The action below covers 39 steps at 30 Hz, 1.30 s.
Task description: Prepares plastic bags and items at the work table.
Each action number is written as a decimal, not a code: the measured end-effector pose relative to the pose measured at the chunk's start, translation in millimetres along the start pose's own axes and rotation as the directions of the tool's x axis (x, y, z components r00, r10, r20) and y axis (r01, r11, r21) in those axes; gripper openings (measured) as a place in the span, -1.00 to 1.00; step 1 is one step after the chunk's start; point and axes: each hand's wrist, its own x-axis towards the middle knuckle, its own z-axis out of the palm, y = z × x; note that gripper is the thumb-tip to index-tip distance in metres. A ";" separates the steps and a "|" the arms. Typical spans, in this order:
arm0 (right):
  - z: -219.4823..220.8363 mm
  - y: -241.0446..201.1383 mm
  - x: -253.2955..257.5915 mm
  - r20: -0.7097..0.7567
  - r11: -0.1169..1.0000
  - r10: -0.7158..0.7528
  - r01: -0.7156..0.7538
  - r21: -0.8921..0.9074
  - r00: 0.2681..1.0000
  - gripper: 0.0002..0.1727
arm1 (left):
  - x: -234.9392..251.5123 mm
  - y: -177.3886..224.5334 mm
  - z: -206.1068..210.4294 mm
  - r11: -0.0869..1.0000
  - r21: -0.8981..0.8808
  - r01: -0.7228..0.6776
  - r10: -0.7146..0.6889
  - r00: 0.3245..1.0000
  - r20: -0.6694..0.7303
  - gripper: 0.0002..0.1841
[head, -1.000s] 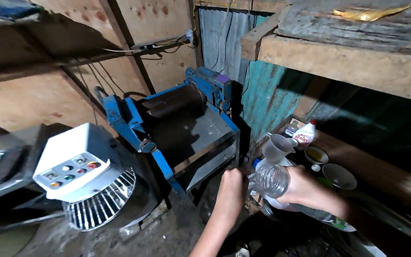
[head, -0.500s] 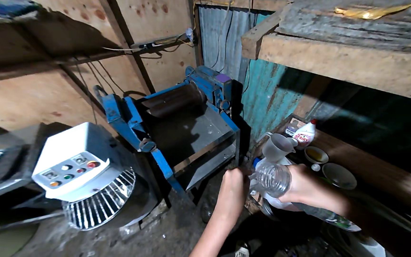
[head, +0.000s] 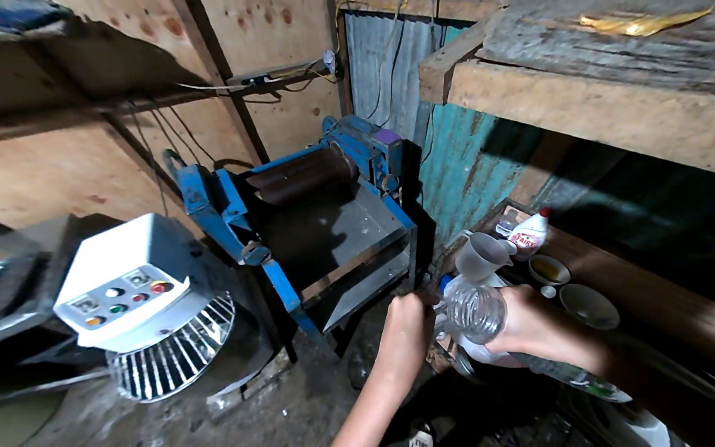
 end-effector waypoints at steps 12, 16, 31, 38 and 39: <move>-4.8 -3.6 1.2 0.030 0.999 0.029 -0.028 -0.031 0.999 -0.31 | 0.6 -2.0 1.2 1.000 0.007 -0.001 0.001 1.000 -0.010 -0.74; -7.3 -7.8 1.3 0.050 0.999 0.042 -0.042 -0.016 0.998 -0.30 | 0.6 -1.5 -0.3 1.000 0.002 0.011 -0.011 1.000 -0.004 -0.74; -10.5 -7.7 5.8 0.055 0.997 0.032 -0.027 -0.074 0.998 -0.27 | -2.0 -4.6 3.5 0.998 -0.033 -0.055 0.051 0.993 -0.102 -0.75; -12.1 -7.2 5.9 0.044 0.997 0.013 -0.010 -0.075 0.999 -0.30 | -2.6 -5.8 5.6 0.998 -0.032 -0.053 0.049 0.994 -0.098 -0.75; -12.3 -7.4 5.9 0.040 0.997 0.009 -0.006 -0.075 0.999 -0.30 | -2.7 -6.3 5.6 0.998 -0.032 -0.053 0.050 0.994 -0.096 -0.74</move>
